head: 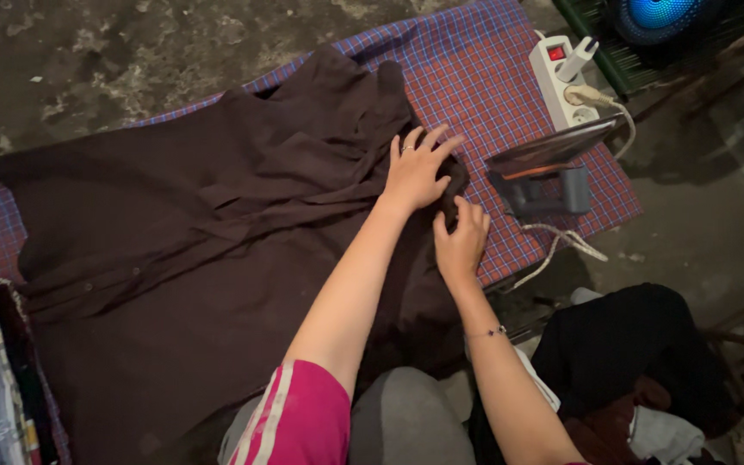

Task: The person irons a brown long-sleeved shirt on a low checkered table. They smooth the fabric with their hands, use a steam iron to press the sleeves and body, and flip the shirt to iron the other side.

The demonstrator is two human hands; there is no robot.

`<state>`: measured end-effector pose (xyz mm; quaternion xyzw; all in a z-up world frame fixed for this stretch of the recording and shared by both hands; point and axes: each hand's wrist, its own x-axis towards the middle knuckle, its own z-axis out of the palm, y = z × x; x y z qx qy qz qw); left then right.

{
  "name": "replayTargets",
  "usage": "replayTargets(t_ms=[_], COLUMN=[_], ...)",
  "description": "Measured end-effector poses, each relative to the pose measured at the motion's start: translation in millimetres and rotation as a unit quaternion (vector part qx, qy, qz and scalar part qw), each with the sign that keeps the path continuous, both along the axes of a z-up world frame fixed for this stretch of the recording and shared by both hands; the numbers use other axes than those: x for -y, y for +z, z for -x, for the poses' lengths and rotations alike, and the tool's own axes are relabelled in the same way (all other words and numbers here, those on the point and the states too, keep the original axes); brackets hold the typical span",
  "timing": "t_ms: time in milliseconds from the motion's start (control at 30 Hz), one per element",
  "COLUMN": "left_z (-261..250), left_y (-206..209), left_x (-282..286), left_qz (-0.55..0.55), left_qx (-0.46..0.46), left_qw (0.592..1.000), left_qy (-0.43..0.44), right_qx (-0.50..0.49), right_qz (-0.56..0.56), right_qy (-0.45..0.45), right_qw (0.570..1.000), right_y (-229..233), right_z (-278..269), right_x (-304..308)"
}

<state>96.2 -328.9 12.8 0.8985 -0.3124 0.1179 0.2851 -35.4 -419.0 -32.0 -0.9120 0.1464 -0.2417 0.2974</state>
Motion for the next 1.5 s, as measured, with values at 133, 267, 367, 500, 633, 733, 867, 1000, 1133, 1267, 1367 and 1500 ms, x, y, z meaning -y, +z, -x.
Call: replayTargets(t_ms=[133,267,367,500,633,733,867,1000,1133,1267,1367,1500], left_z=[-16.8,-26.6,-37.4,-53.0,-59.2,-59.3,-56.3,-49.5,-45.1,-48.0,-51.3,-51.1], left_y=[16.2,16.8,11.7,7.0,12.1,25.9,42.8,63.5,78.7,72.2,64.4,59.7], left_x=[14.2,22.5,21.9,1.8,-14.0,-15.7,-3.3,14.2,30.1,35.8,34.2,29.4], left_qz=[-0.123,-0.104,-0.091,-0.025,-0.029,-0.109,-0.187,-0.242,-0.364,-0.422,-0.441,-0.412], left_qx=[-0.135,-0.134,-0.175,-0.229,-0.324,-0.325,-0.24,-0.268,-0.277,-0.303,-0.31,-0.323], left_qw=[0.983,0.984,0.98,0.973,0.942,0.935,0.952,0.931,0.887,0.853,0.84,0.851], left_qy=[-0.036,-0.053,-0.038,0.033,0.087,0.09,0.026,-0.054,-0.061,-0.053,-0.062,-0.053], right_qx=[0.022,0.007,0.0,0.034,0.017,0.014,0.058,0.084,0.091,0.079,0.089,0.089], right_qz=[0.014,-0.018,-0.033,-0.011,-0.065,-0.079,-0.078,-0.091,-0.112,-0.105,-0.086,-0.083], right_qy=[0.009,0.002,-0.005,-0.003,-0.017,-0.014,-0.001,0.005,0.026,0.03,0.054,0.072], right_qw=[1.0,1.0,0.999,0.999,0.998,0.997,0.995,0.992,0.989,0.991,0.991,0.99], right_y=[6.2,10.2,7.9,-0.1,-6.5,-8.9,-3.7,1.5,6.5,8.8,9.9,12.9], right_z=[0.0,1.6,0.9,0.5,0.3,0.6,4.0,5.6,7.2,6.2,6.5,6.1], right_x=[-2.2,-5.2,-4.9,-3.4,-1.4,0.3,-1.4,-1.2,-0.4,-0.7,-2.0,-2.7])
